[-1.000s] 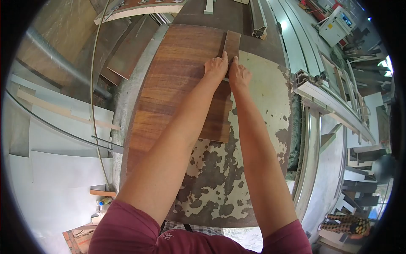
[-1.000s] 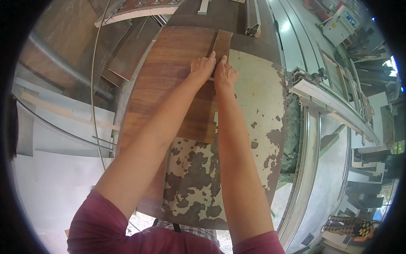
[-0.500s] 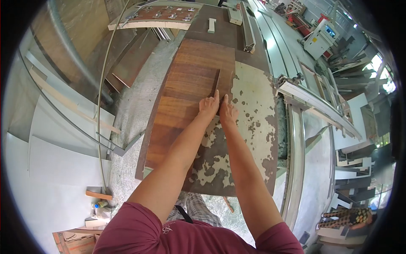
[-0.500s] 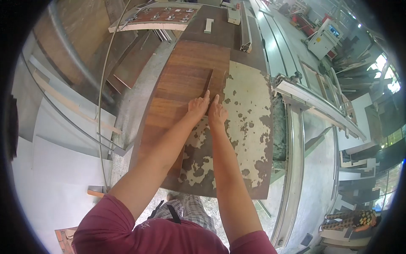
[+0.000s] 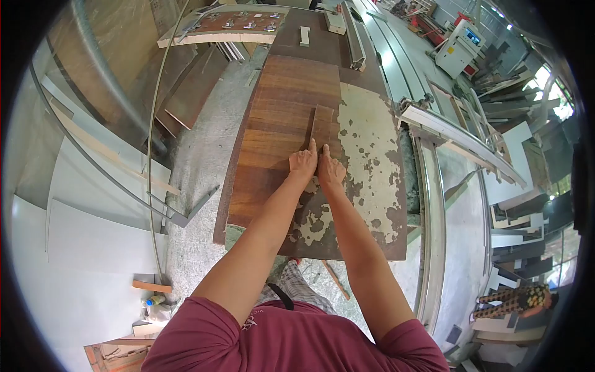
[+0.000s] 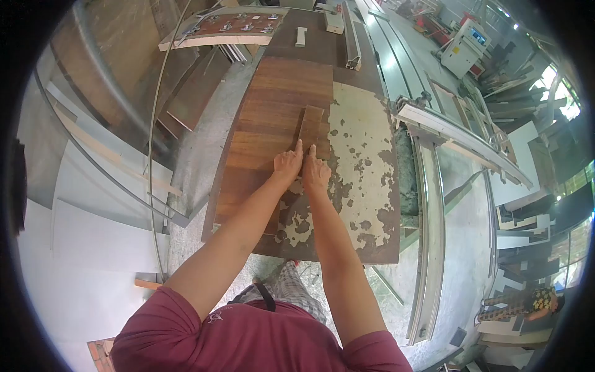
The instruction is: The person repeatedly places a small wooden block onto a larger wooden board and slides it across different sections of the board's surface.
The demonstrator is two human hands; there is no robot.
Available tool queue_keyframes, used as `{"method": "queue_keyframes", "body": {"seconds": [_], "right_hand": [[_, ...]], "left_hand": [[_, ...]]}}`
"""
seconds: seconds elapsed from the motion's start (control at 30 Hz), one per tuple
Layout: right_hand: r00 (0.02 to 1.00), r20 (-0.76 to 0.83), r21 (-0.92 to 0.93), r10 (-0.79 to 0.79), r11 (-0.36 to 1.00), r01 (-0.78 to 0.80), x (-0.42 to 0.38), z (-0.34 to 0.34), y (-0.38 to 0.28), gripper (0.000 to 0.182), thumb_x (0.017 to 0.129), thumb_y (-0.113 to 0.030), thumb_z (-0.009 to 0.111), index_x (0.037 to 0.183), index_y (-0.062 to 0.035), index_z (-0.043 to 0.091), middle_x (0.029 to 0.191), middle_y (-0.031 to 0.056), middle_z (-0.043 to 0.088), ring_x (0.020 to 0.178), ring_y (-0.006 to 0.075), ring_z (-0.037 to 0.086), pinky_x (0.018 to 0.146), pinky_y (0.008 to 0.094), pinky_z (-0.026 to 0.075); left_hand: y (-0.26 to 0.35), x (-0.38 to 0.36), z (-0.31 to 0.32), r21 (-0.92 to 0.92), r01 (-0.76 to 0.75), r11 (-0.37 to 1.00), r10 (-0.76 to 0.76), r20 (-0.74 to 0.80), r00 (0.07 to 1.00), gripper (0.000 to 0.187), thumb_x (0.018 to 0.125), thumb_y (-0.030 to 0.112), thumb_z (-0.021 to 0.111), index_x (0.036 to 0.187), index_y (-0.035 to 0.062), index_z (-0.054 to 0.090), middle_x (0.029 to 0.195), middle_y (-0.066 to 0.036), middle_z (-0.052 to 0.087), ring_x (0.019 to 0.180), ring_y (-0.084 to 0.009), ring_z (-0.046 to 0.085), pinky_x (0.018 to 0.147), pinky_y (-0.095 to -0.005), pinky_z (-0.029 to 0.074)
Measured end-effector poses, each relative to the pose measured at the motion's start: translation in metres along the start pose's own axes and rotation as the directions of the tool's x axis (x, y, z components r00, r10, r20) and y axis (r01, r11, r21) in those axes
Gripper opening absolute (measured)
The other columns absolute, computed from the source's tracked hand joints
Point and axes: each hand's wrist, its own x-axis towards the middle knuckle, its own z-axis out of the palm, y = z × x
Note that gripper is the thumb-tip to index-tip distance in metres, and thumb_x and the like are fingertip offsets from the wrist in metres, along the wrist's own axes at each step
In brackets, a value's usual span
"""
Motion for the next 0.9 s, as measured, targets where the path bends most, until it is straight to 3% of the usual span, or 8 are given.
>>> {"method": "queue_keyframes", "body": {"seconds": [0.4, 0.57, 0.7, 0.77, 0.9], "right_hand": [[0.999, 0.037, 0.012, -0.03, 0.999, 0.03, 0.077, 0.01, -0.002, 0.046, 0.083, -0.016, 0.044, 0.127, -0.0098, 0.035, 0.079, 0.0139, 0.064, 0.071, 0.0253, 0.064, 0.059, 0.0339, 0.05], [0.996, 0.004, -0.02, -0.084, 0.996, 0.084, 0.137, 0.02, 0.003, 0.045, 0.083, -0.014, 0.044, 0.127, -0.0095, 0.034, 0.082, 0.0132, 0.064, 0.072, 0.0252, 0.064, 0.06, 0.034, 0.05], [0.996, 0.064, -0.021, -0.055, 0.998, 0.056, 0.197, 0.016, 0.0, 0.045, 0.084, -0.014, 0.043, 0.127, -0.0089, 0.034, 0.083, 0.0125, 0.064, 0.076, 0.0248, 0.063, 0.062, 0.0335, 0.05], [0.996, -0.021, -0.004, -0.092, 0.996, 0.092, 0.224, 0.028, 0.003, 0.043, 0.084, -0.014, 0.042, 0.126, -0.0082, 0.035, 0.085, 0.0117, 0.064, 0.08, 0.0243, 0.062, 0.066, 0.0325, 0.049], [0.998, 0.037, 0.019, -0.053, 0.998, 0.052, 0.279, 0.026, 0.001, 0.039, 0.085, -0.015, 0.041, 0.124, -0.0079, 0.038, 0.088, 0.0114, 0.064, 0.084, 0.0238, 0.062, 0.068, 0.0321, 0.049]], "left_hand": [[-0.006, 0.069, 0.001, 0.03, 0.032, 0.999, -0.032, -0.009, 0.999, 0.051, 0.083, 0.01, 0.041, 0.13, 0.0015, 0.025, 0.091, -0.016, 0.062, 0.082, -0.0268, 0.061, 0.068, -0.0356, 0.05], [-0.007, 0.127, -0.001, 0.01, 0.012, 1.0, -0.011, -0.066, 0.998, 0.049, 0.083, 0.01, 0.04, 0.13, 0.0009, 0.026, 0.092, -0.017, 0.061, 0.083, -0.0274, 0.061, 0.07, -0.0375, 0.049], [-0.007, 0.189, -0.002, 0.031, 0.056, 0.998, -0.054, -0.057, 0.997, 0.046, 0.084, 0.012, 0.038, 0.128, 0.0015, 0.029, 0.09, -0.017, 0.062, 0.083, -0.0281, 0.061, 0.069, -0.0383, 0.049], [-0.01, 0.216, 0.002, 0.015, 0.049, 0.999, -0.047, -0.131, 0.99, 0.043, 0.084, 0.013, 0.037, 0.125, 0.003, 0.033, 0.089, -0.017, 0.062, 0.083, -0.0291, 0.061, 0.069, -0.0389, 0.049], [-0.012, 0.272, 0.002, 0.069, 0.065, 0.996, -0.055, -0.139, 0.989, 0.039, 0.084, 0.013, 0.036, 0.122, 0.0048, 0.037, 0.088, -0.017, 0.062, 0.083, -0.0297, 0.061, 0.069, -0.0391, 0.049]]}}
